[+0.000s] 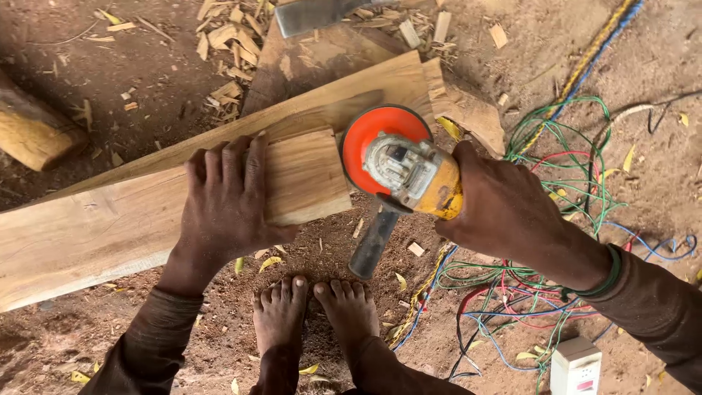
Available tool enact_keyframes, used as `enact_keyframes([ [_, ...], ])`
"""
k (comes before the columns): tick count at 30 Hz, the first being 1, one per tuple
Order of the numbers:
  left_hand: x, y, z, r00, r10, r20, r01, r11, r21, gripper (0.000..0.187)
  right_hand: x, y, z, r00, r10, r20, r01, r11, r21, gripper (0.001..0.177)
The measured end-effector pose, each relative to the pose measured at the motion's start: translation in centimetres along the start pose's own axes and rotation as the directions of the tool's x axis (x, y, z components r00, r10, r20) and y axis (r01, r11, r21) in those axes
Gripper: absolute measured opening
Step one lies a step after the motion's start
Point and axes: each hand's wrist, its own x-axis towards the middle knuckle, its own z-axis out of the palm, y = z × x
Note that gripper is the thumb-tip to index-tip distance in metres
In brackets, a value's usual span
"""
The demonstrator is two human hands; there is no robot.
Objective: A person uses an angle grinder with a sanding disc attachment to smooth the edges and surface of a long wooden plank.
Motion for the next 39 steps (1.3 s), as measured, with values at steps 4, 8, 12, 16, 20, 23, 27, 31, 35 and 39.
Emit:
enact_keyframes([
  [4,-0.1,0.0,0.1,1.000,-0.006,0.000,0.006,1.000,0.002,0.134,-0.5,0.5,1.0,0.999,-0.027,0.026,0.028,0.999,-0.018,0.066],
  [8,-0.1,0.2,0.1,1.000,-0.006,-0.006,0.006,1.000,0.005,0.139,-0.7,0.7,1.3,0.995,-0.095,-0.039,0.096,0.995,0.009,0.068],
  [12,-0.2,0.4,0.1,1.000,-0.015,0.008,0.015,1.000,0.004,0.140,-0.4,0.9,1.3,0.993,-0.100,-0.065,0.100,0.995,-0.007,0.061],
  [16,0.0,0.3,0.2,1.000,-0.012,-0.001,0.012,1.000,0.016,0.140,-0.6,1.1,1.7,0.991,-0.120,-0.060,0.120,0.993,0.000,0.058],
  [20,-0.5,0.2,0.6,1.000,-0.008,-0.009,0.009,0.999,0.042,0.140,-1.8,1.2,2.8,0.989,-0.138,-0.058,0.137,0.990,-0.010,0.062],
  [23,-0.3,0.4,0.4,1.000,-0.012,0.025,0.011,0.999,0.048,0.144,-2.5,1.5,3.4,0.995,-0.072,-0.063,0.072,0.997,-0.006,0.068],
  [27,-0.4,0.4,0.5,1.000,-0.011,0.002,0.011,1.000,0.028,0.140,-3.1,1.9,3.9,0.994,-0.099,-0.046,0.101,0.994,0.042,0.066],
  [31,-0.3,0.8,-0.1,1.000,-0.021,0.000,0.021,0.999,0.048,0.140,-3.9,2.2,4.6,0.996,-0.073,-0.048,0.074,0.997,0.008,0.067],
  [35,-0.4,0.9,-0.2,1.000,-0.029,0.011,0.028,0.999,0.044,0.141,-3.9,2.7,4.6,0.993,-0.100,-0.068,0.104,0.993,0.063,0.068],
  [39,-0.5,1.2,-0.4,0.998,-0.019,-0.055,0.015,0.997,-0.072,0.139,-3.9,2.9,3.7,0.996,0.014,-0.090,-0.007,0.996,0.085,0.065],
])
